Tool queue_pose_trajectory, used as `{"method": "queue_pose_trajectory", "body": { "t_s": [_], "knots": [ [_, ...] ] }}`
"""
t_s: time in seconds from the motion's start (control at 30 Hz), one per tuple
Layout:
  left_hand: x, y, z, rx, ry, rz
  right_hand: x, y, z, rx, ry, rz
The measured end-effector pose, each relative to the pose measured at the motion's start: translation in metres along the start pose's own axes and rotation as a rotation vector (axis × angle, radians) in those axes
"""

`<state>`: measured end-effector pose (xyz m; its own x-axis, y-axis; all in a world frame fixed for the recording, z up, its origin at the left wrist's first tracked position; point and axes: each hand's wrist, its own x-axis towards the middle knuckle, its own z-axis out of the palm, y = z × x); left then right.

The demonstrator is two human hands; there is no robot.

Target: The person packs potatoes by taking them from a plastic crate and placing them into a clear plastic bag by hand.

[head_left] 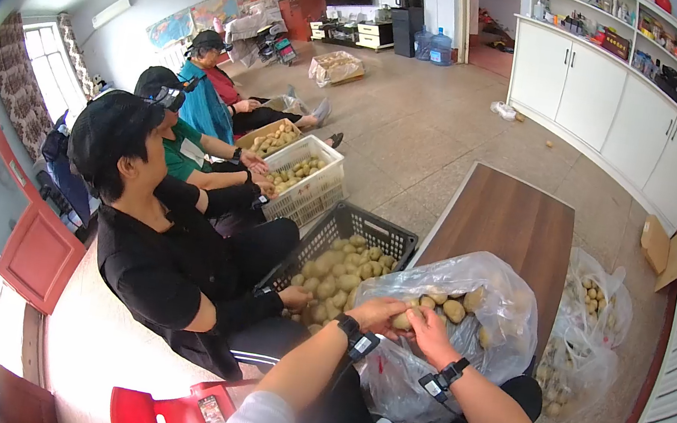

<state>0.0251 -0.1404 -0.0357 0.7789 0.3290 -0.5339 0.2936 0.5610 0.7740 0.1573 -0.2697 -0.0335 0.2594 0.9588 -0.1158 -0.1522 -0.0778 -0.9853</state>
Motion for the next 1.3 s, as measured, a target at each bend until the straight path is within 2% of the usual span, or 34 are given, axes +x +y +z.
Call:
{"method": "queue_pose_trajectory", "body": {
  "t_s": [0.03,0.1,0.23,0.27,0.33,0.4,0.43,0.5,0.6,0.67,0.83,0.9,1.03,1.13,1.2,1.27,1.3],
  "knots": [
    [0.002,-0.002,-0.001,-0.052,-0.072,-0.008,0.004,0.006,-0.002,0.002,0.003,-0.001],
    [0.007,-0.007,-0.006,-0.049,-0.054,-0.002,0.012,0.023,-0.008,-0.374,0.052,-0.214],
    [0.004,-0.003,-0.011,0.017,-0.079,-0.034,0.002,0.022,-0.013,-0.499,0.156,-0.270],
    [0.005,-0.006,-0.014,0.016,-0.080,-0.037,-0.005,0.014,-0.015,-0.469,0.177,-0.198],
    [0.008,-0.010,-0.019,-0.038,0.004,-0.005,-0.008,0.016,-0.026,-0.439,0.199,-0.128],
    [0.001,-0.005,-0.023,-0.079,0.044,0.036,-0.005,0.043,-0.055,-0.899,0.374,-0.298],
    [-0.003,-0.002,-0.026,-0.121,0.084,0.078,-0.007,0.042,-0.066,-0.898,0.376,-0.299],
    [-0.007,0.000,-0.030,-0.202,0.161,0.144,-0.015,0.036,-0.085,-1.110,0.458,-0.220],
    [-0.012,0.002,-0.043,-0.311,0.331,0.269,-0.017,0.032,-0.103,-1.197,0.531,-0.134],
    [-0.013,0.005,-0.047,-0.398,0.495,0.350,-0.019,0.028,-0.110,-1.177,0.544,-0.106],
    [-0.014,-0.009,-0.074,-0.362,0.625,0.412,-0.021,0.027,-0.117,-1.087,0.558,0.002],
    [-0.019,-0.008,-0.078,-0.371,0.719,0.294,-0.023,0.023,-0.116,-1.092,0.537,0.023],
    [-0.020,-0.013,-0.098,-0.336,0.679,0.217,-0.021,0.027,-0.118,-1.121,0.561,0.040],
    [-0.025,-0.013,-0.098,-0.098,0.805,0.199,-0.018,0.024,-0.121,-1.089,0.562,0.130],
    [-0.003,-0.036,-0.127,0.135,0.769,0.324,-0.015,0.024,-0.126,-1.054,0.554,0.241],
    [-0.005,-0.033,-0.127,-0.012,0.743,0.303,-0.013,0.027,-0.130,-1.036,0.559,0.241],
    [-0.013,-0.025,-0.115,-0.279,0.748,0.191,-0.013,0.030,-0.132,-1.017,0.565,0.241]
  ]
}}
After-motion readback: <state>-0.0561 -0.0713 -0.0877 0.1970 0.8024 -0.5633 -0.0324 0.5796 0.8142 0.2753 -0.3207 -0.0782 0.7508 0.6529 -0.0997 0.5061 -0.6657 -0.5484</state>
